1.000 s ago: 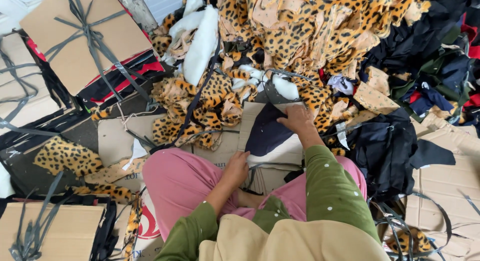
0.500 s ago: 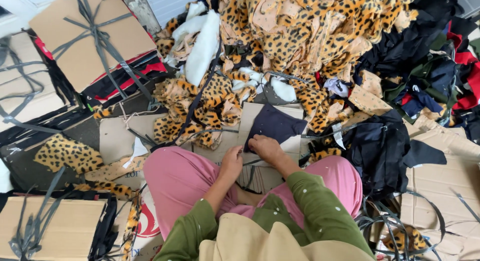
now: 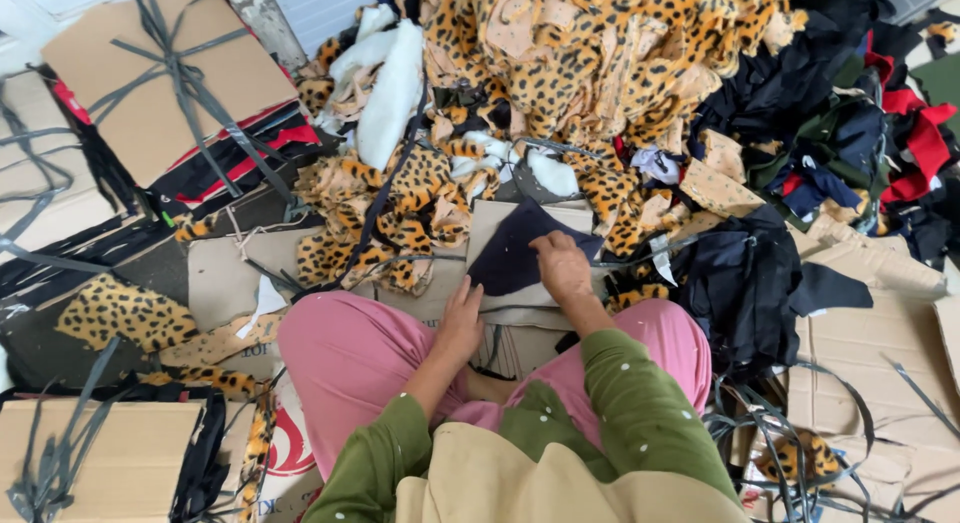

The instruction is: Sorting through a pile of fabric scraps on the floor to separate specific pieces

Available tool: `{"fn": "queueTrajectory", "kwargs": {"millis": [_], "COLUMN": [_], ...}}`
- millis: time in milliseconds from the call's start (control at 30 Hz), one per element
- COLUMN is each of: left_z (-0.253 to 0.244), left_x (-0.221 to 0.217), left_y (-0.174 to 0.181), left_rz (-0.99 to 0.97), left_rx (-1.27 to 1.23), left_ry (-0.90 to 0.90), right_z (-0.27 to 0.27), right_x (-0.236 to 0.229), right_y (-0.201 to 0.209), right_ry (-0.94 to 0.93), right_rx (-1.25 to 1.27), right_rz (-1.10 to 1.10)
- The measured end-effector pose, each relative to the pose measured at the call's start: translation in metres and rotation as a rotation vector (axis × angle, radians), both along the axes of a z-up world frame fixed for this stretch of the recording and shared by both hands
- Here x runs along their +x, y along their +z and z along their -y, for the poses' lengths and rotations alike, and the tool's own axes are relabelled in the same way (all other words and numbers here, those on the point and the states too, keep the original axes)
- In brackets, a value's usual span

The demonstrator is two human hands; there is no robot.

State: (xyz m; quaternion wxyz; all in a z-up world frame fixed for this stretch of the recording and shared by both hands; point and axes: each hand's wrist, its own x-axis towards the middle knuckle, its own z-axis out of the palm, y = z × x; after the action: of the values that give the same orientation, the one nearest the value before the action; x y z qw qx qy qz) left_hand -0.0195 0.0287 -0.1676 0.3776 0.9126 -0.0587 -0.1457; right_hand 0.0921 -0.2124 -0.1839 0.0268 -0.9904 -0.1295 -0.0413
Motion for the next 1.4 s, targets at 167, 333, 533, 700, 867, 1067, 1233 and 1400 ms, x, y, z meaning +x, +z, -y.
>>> {"fn": "queueTrajectory", "kwargs": {"millis": [167, 333, 533, 700, 867, 1067, 1233, 1400], "left_z": [0.008, 0.007, 0.005, 0.002, 0.000, 0.003, 0.001, 0.002], "left_x": [-0.005, -0.003, -0.003, -0.003, -0.002, 0.001, 0.000, -0.003], "left_y": [0.002, -0.004, 0.002, -0.005, 0.006, 0.001, 0.000, 0.018], "left_rz": [-0.045, -0.061, -0.097, -0.118, -0.158, -0.155, -0.137, -0.147], "left_rx": [0.176, 0.237, 0.172, 0.108, 0.042, 0.130, 0.114, 0.126], "left_ry": [-0.119, -0.077, -0.032, 0.009, -0.008, -0.070, -0.088, -0.142], "right_z": [-0.012, -0.051, -0.078, -0.069, 0.001, 0.043, 0.048, 0.018], "right_x": [-0.029, -0.040, -0.030, -0.024, -0.019, -0.008, 0.007, -0.010], "right_y": [0.030, -0.005, -0.011, 0.036, 0.032, -0.003, -0.015, 0.035], "right_ry": [0.143, 0.244, 0.137, 0.003, -0.351, -0.463, -0.545, -0.346], "right_rx": [0.073, 0.049, 0.145, 0.202, 0.181, 0.219, 0.268, -0.163], "right_rz": [-0.100, 0.001, -0.018, -0.155, -0.233, -0.354, -0.346, -0.092]}}
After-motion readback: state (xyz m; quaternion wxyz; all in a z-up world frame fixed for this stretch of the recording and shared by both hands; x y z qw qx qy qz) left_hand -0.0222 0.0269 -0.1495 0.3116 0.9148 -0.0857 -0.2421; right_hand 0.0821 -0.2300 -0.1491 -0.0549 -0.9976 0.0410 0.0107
